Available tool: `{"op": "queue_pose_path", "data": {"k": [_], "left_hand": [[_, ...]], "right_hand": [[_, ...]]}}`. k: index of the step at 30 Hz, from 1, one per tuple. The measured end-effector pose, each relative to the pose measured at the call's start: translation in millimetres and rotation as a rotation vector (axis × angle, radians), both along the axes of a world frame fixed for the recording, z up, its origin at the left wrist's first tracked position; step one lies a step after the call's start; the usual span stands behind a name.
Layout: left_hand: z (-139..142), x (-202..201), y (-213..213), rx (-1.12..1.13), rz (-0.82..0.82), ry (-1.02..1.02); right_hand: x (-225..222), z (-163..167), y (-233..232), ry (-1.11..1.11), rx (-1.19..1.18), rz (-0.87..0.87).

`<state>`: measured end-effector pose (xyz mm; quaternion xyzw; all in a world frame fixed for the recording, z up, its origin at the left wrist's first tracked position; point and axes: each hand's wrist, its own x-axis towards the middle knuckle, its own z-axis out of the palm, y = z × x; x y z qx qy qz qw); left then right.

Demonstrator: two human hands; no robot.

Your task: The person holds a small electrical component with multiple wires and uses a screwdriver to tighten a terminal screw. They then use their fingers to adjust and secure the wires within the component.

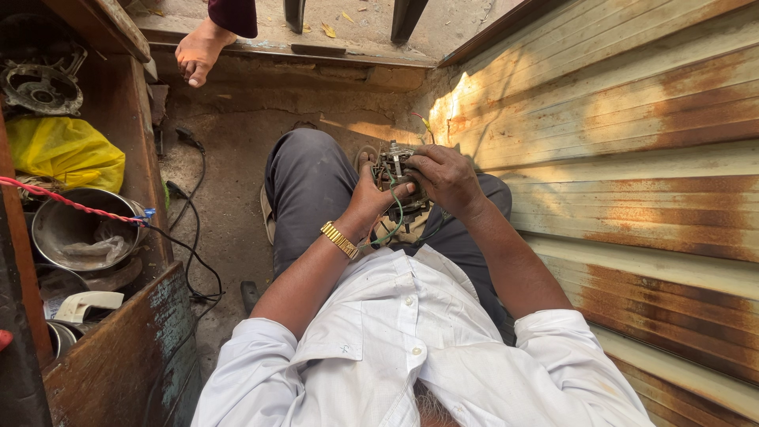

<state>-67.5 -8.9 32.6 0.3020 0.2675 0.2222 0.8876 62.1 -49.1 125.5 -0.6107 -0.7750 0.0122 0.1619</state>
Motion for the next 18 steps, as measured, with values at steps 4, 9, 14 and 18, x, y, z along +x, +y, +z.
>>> {"op": "queue_pose_path", "data": {"k": [4, 9, 14, 18], "left_hand": [[1.4, -0.1, 0.1, -0.015, 0.003, 0.001], [3.5, -1.4, 0.6, -0.018, 0.007, 0.001], [4.9, -2.2, 1.5, -0.011, 0.017, 0.009], [4.0, -2.6, 1.8, 0.008, 0.019, -0.004]], "right_hand": [[-0.4, 1.0, -0.3, 0.011, -0.009, -0.004], [-2.8, 1.7, 0.7, 0.024, 0.004, -0.009], [-5.3, 3.1, 2.7, 0.060, -0.013, -0.021], [-5.5, 4.2, 3.5, 0.078, -0.021, -0.018]]}}
